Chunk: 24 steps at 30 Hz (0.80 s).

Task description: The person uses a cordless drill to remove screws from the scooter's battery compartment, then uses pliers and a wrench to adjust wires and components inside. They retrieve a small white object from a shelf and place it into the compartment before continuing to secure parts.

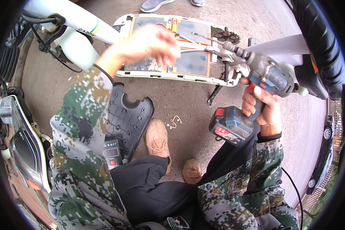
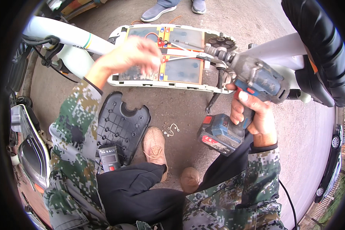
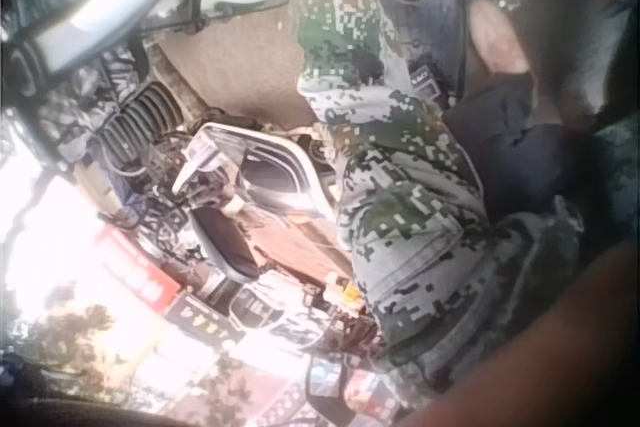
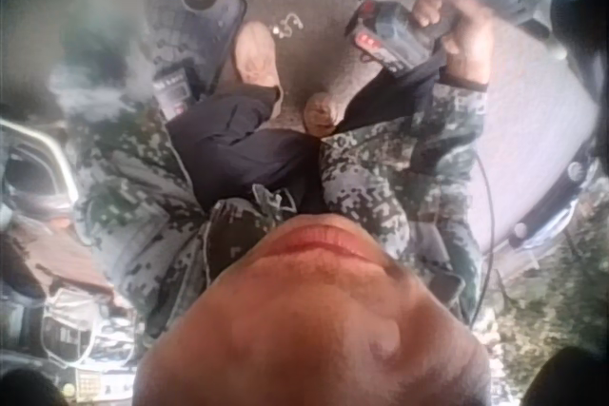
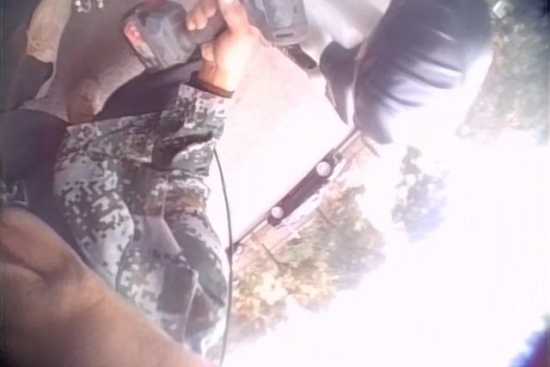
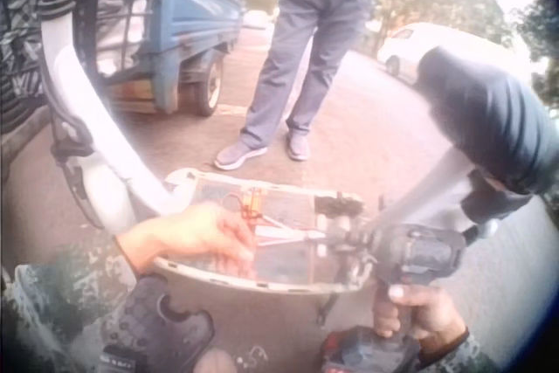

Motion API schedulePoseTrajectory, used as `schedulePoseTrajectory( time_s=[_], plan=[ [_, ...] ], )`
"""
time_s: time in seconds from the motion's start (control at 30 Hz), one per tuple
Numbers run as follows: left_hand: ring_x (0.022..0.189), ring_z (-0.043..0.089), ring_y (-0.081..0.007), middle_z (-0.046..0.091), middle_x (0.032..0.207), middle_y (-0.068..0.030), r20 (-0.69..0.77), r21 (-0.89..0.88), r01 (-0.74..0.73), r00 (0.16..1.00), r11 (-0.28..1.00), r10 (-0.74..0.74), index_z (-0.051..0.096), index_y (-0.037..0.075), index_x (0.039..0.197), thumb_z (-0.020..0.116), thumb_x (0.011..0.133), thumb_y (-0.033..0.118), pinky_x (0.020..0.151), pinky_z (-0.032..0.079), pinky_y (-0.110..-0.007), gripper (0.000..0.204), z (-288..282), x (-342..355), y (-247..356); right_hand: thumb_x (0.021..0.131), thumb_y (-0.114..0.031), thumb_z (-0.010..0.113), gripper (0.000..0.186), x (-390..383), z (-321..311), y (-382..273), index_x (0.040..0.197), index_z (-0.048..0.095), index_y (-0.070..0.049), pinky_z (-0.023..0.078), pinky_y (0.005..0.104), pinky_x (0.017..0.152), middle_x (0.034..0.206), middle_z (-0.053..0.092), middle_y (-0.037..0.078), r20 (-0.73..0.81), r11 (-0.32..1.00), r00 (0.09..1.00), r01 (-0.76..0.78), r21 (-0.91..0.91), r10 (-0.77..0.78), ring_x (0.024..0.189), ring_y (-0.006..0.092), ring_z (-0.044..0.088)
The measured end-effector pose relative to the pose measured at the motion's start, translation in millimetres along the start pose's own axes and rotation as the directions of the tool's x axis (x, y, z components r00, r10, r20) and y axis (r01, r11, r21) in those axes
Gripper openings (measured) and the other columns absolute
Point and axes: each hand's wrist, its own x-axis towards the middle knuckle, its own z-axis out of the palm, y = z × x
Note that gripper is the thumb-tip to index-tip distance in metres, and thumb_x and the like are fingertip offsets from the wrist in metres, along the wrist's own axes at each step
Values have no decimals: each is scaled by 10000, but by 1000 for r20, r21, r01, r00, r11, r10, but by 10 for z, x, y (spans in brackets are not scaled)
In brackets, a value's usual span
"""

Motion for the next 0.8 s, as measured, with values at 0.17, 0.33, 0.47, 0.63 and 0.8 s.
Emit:
schedulePoseTrajectory(
  time_s=[0.17,0.33,0.47,0.63,0.8],
  plan=[
    [784,771,-185,801,950,-111,279,473,272,856,838,-436,739,-40,1106,777,915,131,701,613,-330,259,830,111,-708,950,-142,745,480,-60,36,237,1316,622,143,475,309,564,695,606,61,-97,961,994,-71,-268,46,558,166,560],
    [796,775,-191,802,1004,-144,290,533,314,804,785,-519,707,-45,1261,819,909,185,658,617,-342,435,827,-13,-761,898,43,796,319,-112,93,568,1181,655,-1,474,282,550,928,658,45,-53,907,996,-93,-411,78,623,131,576],
    [653,744,-167,781,876,-104,11,459,470,845,754,-534,754,-10,1030,846,909,300,566,570,-309,345,100,46,-251,899,-22,829,446,-93,90,696,1297,628,-12,514,296,628,992,669,27,-63,829,974,-217,-516,215,748,121,616],
    [539,682,-147,695,693,-67,-448,548,494,855,674,-263,676,7,848,803,920,295,523,533,-318,324,-48,133,-278,897,-47,840,543,-74,118,819,1397,629,-23,554,350,953,1241,718,50,-105,712,942,-311,-630,319,1118,168,646],
    [546,674,-160,674,669,-73,-588,545,469,805,696,-81,614,11,798,786,902,266,543,541,-345,325,-86,199,-437,892,-128,864,528,-34,75,1076,1363,651,-23,532,366,1032,1242,740,94,8,694,977,-144,-706,212,1132,197,672]
  ],
)
